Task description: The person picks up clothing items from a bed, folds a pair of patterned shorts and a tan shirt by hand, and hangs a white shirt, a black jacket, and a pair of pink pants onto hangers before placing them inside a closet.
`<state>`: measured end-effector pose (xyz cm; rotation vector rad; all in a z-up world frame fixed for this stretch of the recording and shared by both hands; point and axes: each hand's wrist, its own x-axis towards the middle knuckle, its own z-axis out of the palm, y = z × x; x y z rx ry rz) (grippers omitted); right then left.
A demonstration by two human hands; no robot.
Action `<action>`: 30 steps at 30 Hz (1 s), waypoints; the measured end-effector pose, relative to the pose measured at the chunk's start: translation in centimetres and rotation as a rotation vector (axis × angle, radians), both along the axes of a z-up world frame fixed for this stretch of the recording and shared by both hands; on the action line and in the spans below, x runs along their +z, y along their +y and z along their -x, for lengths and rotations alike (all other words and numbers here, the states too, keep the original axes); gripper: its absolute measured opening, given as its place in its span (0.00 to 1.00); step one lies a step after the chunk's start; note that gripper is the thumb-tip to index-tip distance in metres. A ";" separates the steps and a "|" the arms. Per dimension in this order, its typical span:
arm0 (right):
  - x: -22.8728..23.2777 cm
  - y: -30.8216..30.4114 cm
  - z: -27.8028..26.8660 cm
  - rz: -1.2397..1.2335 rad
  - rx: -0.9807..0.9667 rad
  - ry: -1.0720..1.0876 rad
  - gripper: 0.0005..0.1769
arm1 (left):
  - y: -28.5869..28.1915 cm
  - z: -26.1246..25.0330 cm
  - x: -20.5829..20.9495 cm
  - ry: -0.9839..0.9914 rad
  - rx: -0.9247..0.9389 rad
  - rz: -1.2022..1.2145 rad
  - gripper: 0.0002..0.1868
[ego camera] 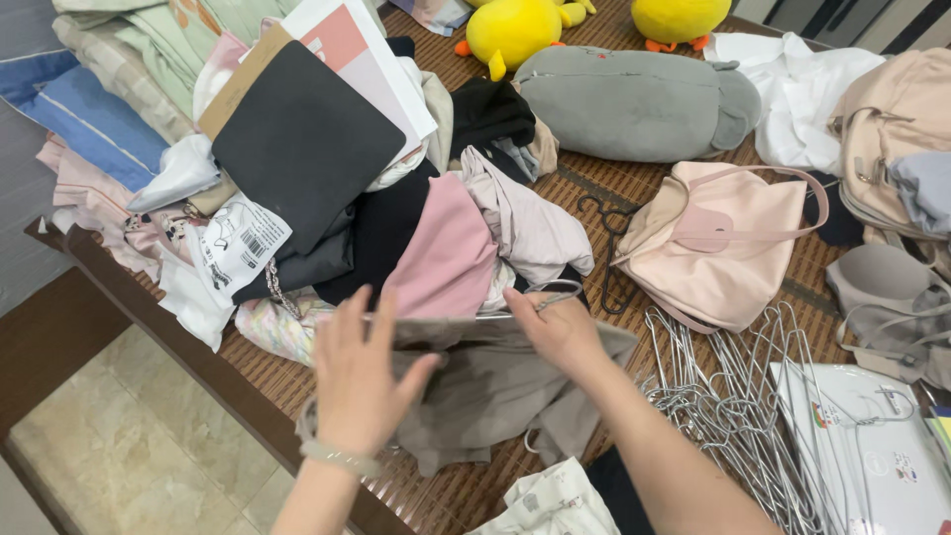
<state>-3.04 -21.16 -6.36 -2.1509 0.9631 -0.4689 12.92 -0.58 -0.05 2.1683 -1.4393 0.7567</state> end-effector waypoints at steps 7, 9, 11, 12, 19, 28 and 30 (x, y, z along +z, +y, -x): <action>8.7 -5.8 8.4 0.188 0.214 -0.086 0.23 | -5.2 1.4 4.3 -0.089 -0.399 -0.097 0.14; 8.4 -8.2 12.4 0.203 0.202 -0.046 0.23 | -5.0 1.4 5.0 -0.113 -0.446 -0.022 0.11; 6.5 -8.6 15.6 -0.113 0.012 -0.064 0.18 | -5.6 2.5 4.8 -0.082 -0.446 0.038 0.10; 5.5 -8.6 17.3 -0.268 -0.085 -0.078 0.16 | -6.1 3.5 4.3 -0.041 -0.423 0.061 0.10; 4.1 -8.0 24.7 -0.830 -0.140 -0.953 0.30 | -6.5 7.3 -1.4 0.196 -0.303 -0.257 0.14; -3.8 -12.9 37.7 0.220 -0.846 -0.256 0.19 | -10.5 16.6 -6.4 0.581 -0.287 -0.414 0.14; -10.8 -12.1 40.1 0.268 -0.746 0.236 0.20 | -11.0 17.7 -6.0 0.609 -0.262 -0.397 0.15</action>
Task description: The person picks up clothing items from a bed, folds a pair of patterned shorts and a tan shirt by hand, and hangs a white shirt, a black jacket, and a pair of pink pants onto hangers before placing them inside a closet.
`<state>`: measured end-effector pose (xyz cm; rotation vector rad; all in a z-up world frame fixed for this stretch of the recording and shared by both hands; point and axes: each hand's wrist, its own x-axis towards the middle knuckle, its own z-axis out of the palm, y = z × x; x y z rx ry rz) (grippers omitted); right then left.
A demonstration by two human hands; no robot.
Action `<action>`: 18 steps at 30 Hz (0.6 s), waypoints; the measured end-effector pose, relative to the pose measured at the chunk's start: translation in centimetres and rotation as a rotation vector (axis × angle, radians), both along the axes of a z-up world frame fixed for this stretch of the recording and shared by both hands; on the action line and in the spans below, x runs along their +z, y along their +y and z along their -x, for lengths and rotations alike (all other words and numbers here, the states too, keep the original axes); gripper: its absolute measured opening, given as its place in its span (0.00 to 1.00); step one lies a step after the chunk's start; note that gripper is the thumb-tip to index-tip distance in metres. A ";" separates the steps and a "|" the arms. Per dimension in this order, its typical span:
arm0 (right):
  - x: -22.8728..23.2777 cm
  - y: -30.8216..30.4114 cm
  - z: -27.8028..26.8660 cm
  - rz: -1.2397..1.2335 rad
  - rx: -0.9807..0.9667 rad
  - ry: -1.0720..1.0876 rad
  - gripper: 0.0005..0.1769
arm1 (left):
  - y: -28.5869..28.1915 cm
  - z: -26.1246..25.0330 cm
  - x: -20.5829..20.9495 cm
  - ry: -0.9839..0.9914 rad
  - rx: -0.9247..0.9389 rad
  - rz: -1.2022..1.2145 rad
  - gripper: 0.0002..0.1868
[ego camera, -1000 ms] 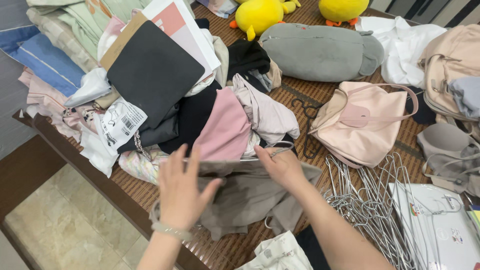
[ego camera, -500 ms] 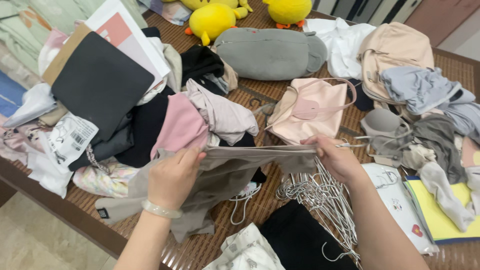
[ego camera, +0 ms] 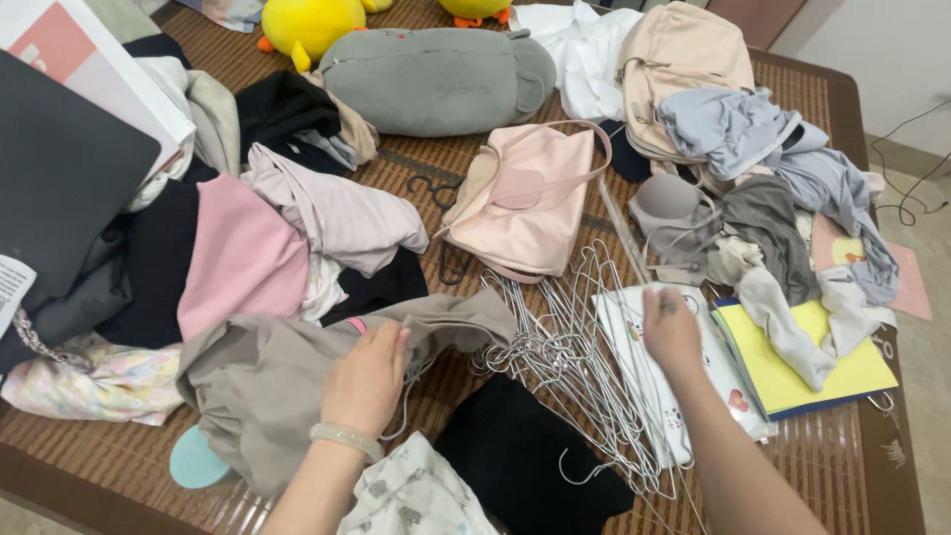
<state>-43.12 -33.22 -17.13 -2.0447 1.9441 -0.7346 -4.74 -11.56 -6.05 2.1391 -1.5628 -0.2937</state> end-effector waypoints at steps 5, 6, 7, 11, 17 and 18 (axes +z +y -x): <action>-13.9 4.2 3.2 -0.468 0.035 0.141 0.29 | -0.1 1.5 0.5 -0.041 0.082 0.017 0.16; -15.2 4.8 3.2 -0.525 0.067 0.164 0.33 | -0.1 1.5 0.7 -0.039 0.085 0.005 0.16; -15.9 5.6 3.1 -0.582 0.094 0.187 0.38 | 0.1 1.4 0.9 -0.036 0.084 -0.007 0.17; -11.4 7.6 -1.2 -0.533 0.222 0.226 0.56 | 1.2 1.2 2.5 -0.035 0.071 0.027 0.17; 5.5 9.3 -14.0 -0.492 0.425 -0.104 0.70 | 4.0 0.6 11.5 -0.097 -0.042 0.192 0.14; 7.7 9.5 -15.4 -0.509 0.398 -0.211 0.73 | 4.8 0.2 13.7 -0.118 -0.083 0.229 0.12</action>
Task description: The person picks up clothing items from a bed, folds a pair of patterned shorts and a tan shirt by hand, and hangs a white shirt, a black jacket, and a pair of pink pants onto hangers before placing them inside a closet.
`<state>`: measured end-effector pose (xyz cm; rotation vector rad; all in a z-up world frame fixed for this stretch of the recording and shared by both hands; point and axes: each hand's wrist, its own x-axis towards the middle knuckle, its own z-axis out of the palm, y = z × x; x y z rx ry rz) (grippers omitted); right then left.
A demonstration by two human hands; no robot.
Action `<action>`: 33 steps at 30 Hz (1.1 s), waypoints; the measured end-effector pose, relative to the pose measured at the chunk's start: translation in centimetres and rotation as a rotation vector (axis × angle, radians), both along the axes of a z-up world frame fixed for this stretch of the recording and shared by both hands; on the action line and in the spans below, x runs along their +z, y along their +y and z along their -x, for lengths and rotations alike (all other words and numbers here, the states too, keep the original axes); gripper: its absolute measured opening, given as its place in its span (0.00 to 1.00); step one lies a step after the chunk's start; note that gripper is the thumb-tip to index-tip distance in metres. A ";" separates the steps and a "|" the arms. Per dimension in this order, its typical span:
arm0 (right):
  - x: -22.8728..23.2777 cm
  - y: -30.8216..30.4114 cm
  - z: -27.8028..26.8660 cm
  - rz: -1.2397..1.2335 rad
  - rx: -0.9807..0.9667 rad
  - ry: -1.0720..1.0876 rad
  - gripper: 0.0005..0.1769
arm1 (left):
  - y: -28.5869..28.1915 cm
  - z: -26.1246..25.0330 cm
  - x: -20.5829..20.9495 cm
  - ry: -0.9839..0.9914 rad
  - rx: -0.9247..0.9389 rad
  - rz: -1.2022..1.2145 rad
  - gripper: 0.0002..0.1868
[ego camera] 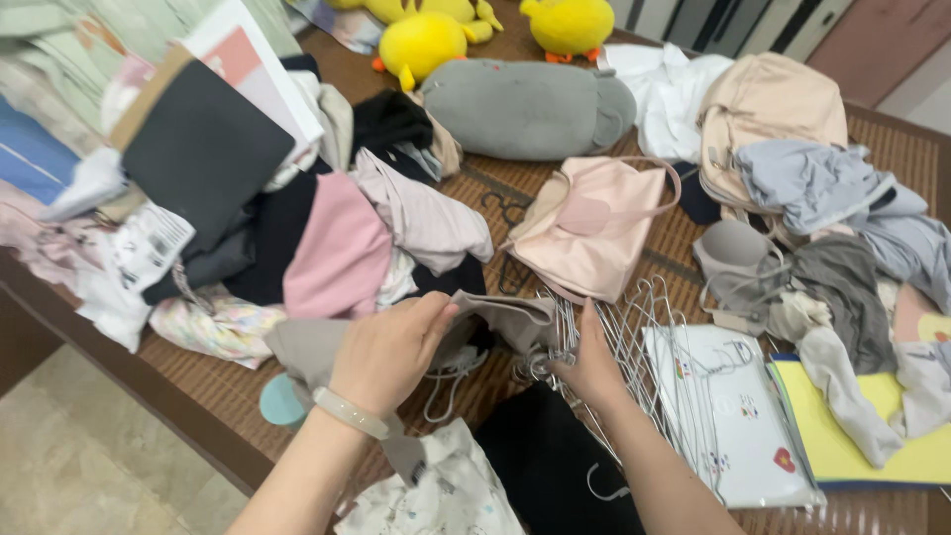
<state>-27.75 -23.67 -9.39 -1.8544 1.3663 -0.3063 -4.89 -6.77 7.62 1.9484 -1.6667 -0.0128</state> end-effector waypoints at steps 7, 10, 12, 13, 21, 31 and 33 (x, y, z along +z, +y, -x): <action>8.5 -1.3 -10.6 -0.031 0.242 -0.428 0.25 | 6.1 -5.1 14.5 -0.064 0.001 0.160 0.14; 14.0 -2.5 -14.6 -0.230 0.075 -0.703 0.15 | 8.9 -7.5 19.4 -0.015 0.136 0.131 0.19; 18.4 -3.9 -14.8 0.036 0.144 -0.616 0.08 | 10.5 -9.7 21.9 -0.201 0.255 -0.172 0.37; 20.7 -4.4 -14.5 0.376 0.254 -0.442 0.07 | 11.8 -10.7 22.6 -0.288 0.314 -0.332 0.48; 37.6 -5.0 -12.5 0.870 0.689 -0.217 0.20 | 17.2 -15.4 28.3 -0.244 0.440 -0.245 0.14; 41.7 -6.2 -10.5 0.964 0.430 -0.068 0.16 | 16.0 -19.3 27.6 -0.329 0.544 0.285 0.08; 41.0 -6.7 -10.3 0.904 0.390 -0.072 0.15 | 15.4 -19.4 27.0 -0.239 0.563 0.387 0.08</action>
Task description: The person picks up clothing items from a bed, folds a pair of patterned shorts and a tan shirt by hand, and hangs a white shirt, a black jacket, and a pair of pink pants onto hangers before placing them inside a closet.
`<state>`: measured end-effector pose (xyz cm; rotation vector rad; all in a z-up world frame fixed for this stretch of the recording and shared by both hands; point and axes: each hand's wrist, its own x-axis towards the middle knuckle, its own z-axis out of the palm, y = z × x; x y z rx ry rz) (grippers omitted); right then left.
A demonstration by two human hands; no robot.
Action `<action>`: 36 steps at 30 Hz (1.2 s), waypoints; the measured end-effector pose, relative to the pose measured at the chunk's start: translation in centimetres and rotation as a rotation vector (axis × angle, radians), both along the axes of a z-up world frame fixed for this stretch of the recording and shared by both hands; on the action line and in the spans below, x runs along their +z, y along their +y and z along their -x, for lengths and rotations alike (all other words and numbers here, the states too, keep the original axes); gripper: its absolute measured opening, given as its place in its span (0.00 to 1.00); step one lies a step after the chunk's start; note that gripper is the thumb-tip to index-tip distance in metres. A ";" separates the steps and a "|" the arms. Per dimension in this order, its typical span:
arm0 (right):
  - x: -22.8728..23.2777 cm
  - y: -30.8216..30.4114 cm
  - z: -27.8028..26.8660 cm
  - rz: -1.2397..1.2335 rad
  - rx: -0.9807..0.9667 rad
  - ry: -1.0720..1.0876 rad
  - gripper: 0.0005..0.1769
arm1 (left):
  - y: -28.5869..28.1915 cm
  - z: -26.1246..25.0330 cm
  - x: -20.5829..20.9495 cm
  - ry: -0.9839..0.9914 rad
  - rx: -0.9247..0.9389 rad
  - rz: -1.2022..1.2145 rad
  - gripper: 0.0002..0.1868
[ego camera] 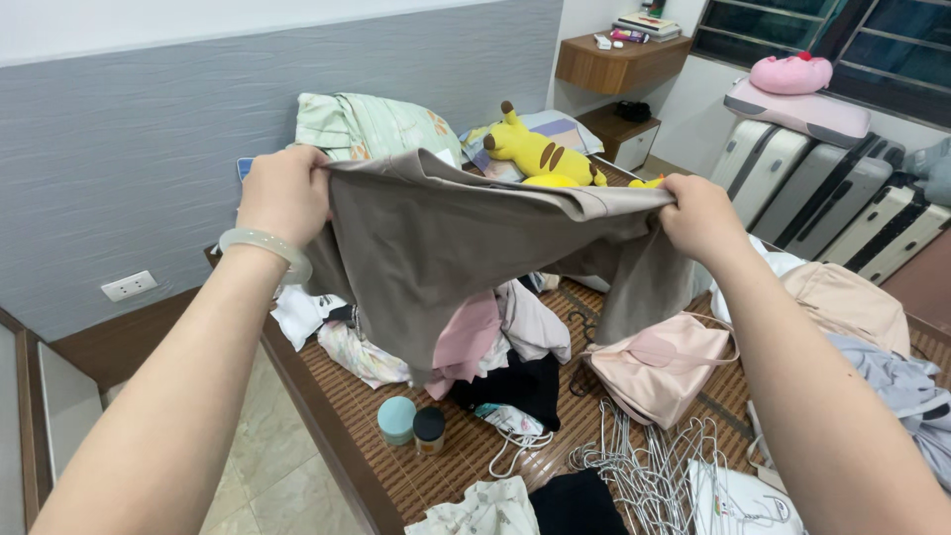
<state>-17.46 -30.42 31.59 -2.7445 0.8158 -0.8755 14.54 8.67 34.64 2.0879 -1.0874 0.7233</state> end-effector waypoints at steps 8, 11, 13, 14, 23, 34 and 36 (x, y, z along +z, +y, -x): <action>-5.0 -5.8 -0.4 -0.009 -0.026 -0.209 0.17 | -4.4 -2.0 -2.6 0.061 -0.166 0.246 0.08; -6.7 -7.9 -0.9 -0.009 -0.008 -0.253 0.18 | -7.4 -3.9 -4.7 0.154 -0.241 0.321 0.09; -7.1 -8.4 -0.9 -0.203 -0.024 -0.296 0.18 | -9.1 -5.1 -6.3 0.123 -0.290 0.356 0.09; -7.2 -8.4 -1.1 -0.393 -0.052 -0.321 0.18 | -10.1 -5.8 -6.9 0.123 -0.336 0.371 0.08; -6.0 -6.7 -0.5 -1.275 0.493 -1.023 0.26 | -14.6 -3.3 -6.3 1.045 -0.932 0.535 0.05; -19.6 -3.5 8.5 -1.877 0.350 -0.349 0.16 | -8.4 9.1 -18.2 1.734 -1.021 -0.112 0.09; -22.8 -1.2 11.1 -1.944 0.168 -0.065 0.36 | -5.9 11.9 -22.7 1.860 -0.951 -0.213 0.09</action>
